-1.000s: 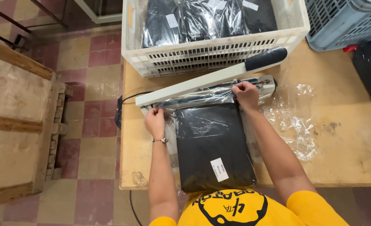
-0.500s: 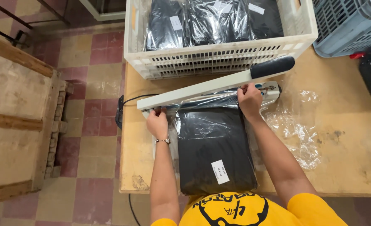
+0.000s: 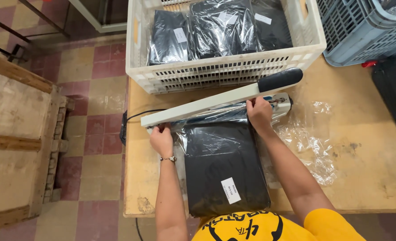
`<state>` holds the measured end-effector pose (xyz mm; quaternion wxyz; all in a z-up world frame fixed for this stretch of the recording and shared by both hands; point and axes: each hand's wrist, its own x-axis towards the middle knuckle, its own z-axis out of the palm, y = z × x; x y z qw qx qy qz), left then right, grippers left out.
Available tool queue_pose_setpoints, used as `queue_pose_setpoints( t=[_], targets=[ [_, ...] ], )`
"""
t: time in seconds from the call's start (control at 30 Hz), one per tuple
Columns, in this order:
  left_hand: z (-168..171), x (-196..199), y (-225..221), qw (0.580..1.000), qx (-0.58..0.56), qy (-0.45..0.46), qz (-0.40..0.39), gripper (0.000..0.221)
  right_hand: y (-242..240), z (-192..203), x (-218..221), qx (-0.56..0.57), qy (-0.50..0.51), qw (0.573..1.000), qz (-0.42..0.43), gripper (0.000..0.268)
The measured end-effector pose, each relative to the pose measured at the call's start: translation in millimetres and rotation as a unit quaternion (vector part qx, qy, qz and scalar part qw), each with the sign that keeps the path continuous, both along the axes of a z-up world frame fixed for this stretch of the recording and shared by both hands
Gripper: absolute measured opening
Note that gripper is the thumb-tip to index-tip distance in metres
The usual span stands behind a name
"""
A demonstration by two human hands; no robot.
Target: Sealing plastic bags using a manual impulse heat sealer
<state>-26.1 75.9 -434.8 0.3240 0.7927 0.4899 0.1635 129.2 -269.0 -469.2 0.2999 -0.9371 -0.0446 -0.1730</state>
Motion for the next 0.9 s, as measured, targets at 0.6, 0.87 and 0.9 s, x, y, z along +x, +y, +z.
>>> queue_pose_setpoints(
  t=[0.6, 0.87, 0.9],
  targets=[
    [149.7, -39.5, -184.8, 0.756, 0.189, 0.032, -0.626, 0.089, 72.5, 236.4, 17.4, -0.223, -0.254, 0.898, 0.280, 0.034],
    [126.9, -17.6, -178.7, 0.734, 0.176, 0.142, -0.640, 0.099, 53.7, 205.5, 30.8, -0.281, 0.209, 0.888, 0.296, 0.054],
    [127.8, -16.8, -178.5, 0.731, 0.173, 0.150, -0.643, 0.099, 51.7, 202.6, 31.4, -0.253, 0.217, 0.893, 0.303, 0.051]
  ],
)
